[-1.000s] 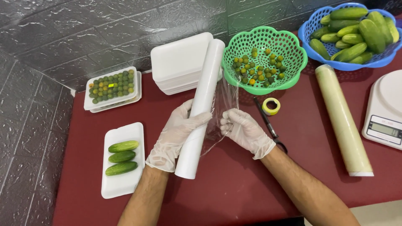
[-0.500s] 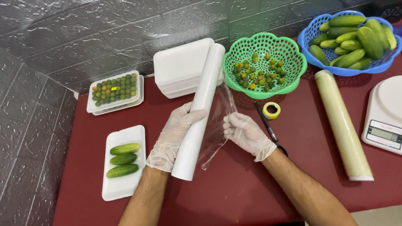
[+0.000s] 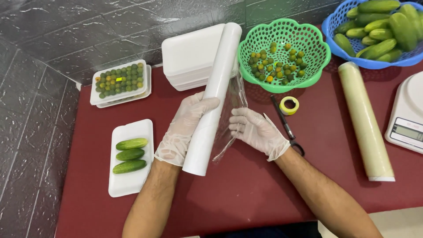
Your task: Wrapping a tray of cucumbers with plastic wrap and cutting the film with scissors
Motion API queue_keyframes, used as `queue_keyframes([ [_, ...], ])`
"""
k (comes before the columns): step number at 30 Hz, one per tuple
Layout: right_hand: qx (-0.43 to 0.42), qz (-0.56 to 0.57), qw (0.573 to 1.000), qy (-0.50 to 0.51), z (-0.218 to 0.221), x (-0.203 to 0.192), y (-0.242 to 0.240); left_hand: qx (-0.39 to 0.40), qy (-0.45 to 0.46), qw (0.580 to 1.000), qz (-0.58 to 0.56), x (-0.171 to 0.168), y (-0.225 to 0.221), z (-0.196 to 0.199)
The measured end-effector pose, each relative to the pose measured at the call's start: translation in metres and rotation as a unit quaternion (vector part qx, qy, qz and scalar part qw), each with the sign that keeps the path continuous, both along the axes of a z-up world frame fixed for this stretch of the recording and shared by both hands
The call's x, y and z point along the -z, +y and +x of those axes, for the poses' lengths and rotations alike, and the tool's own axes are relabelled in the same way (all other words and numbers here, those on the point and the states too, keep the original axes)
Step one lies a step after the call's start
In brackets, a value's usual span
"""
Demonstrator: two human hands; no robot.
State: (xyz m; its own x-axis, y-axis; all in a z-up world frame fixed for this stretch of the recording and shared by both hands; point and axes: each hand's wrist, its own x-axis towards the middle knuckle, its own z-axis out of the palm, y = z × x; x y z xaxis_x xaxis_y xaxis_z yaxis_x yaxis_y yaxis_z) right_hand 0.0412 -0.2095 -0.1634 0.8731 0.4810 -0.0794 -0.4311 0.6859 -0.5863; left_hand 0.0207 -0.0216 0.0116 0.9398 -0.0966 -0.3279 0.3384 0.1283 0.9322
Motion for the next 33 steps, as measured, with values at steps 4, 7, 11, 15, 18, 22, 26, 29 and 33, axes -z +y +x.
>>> queue_keyframes([
  [4, -0.049, 0.078, 0.994, -0.055, -0.009, 0.007, 0.004, -0.015, -0.013, 1.000, -0.006, 0.004, 0.000, 0.005],
  [7, -0.065, 0.087, 0.992, -0.061, -0.016, 0.002, 0.010, -0.022, -0.013, 1.000, -0.012, 0.014, 0.001, 0.011],
  [11, -0.065, 0.056, 0.996, -0.020, -0.024, 0.000, 0.014, -0.029, -0.020, 0.999, -0.010, -0.001, -0.005, 0.004],
  [15, -0.060, 0.031, 0.998, 0.019, -0.023, 0.004, 0.014, -0.040, -0.036, 0.998, -0.018, -0.014, -0.007, 0.001],
  [18, -0.049, 0.029, 0.998, 0.021, -0.025, -0.003, 0.014, -0.038, -0.036, 0.998, -0.022, -0.009, -0.004, 0.006],
  [22, -0.053, 0.022, 0.998, 0.021, -0.023, -0.002, 0.012, -0.044, -0.008, 0.999, -0.024, -0.004, -0.001, 0.011],
  [26, -0.054, 0.006, 0.998, 0.012, -0.024, -0.009, 0.012, -0.051, 0.024, 0.998, -0.022, 0.002, 0.002, 0.016],
  [29, -0.053, 0.007, 0.999, 0.003, -0.022, -0.003, 0.012, -0.042, 0.005, 0.999, 0.000, 0.008, 0.005, 0.020],
  [33, -0.046, 0.002, 0.999, -0.018, -0.022, -0.002, 0.012, -0.021, -0.018, 0.999, 0.046, 0.007, 0.005, 0.017],
])
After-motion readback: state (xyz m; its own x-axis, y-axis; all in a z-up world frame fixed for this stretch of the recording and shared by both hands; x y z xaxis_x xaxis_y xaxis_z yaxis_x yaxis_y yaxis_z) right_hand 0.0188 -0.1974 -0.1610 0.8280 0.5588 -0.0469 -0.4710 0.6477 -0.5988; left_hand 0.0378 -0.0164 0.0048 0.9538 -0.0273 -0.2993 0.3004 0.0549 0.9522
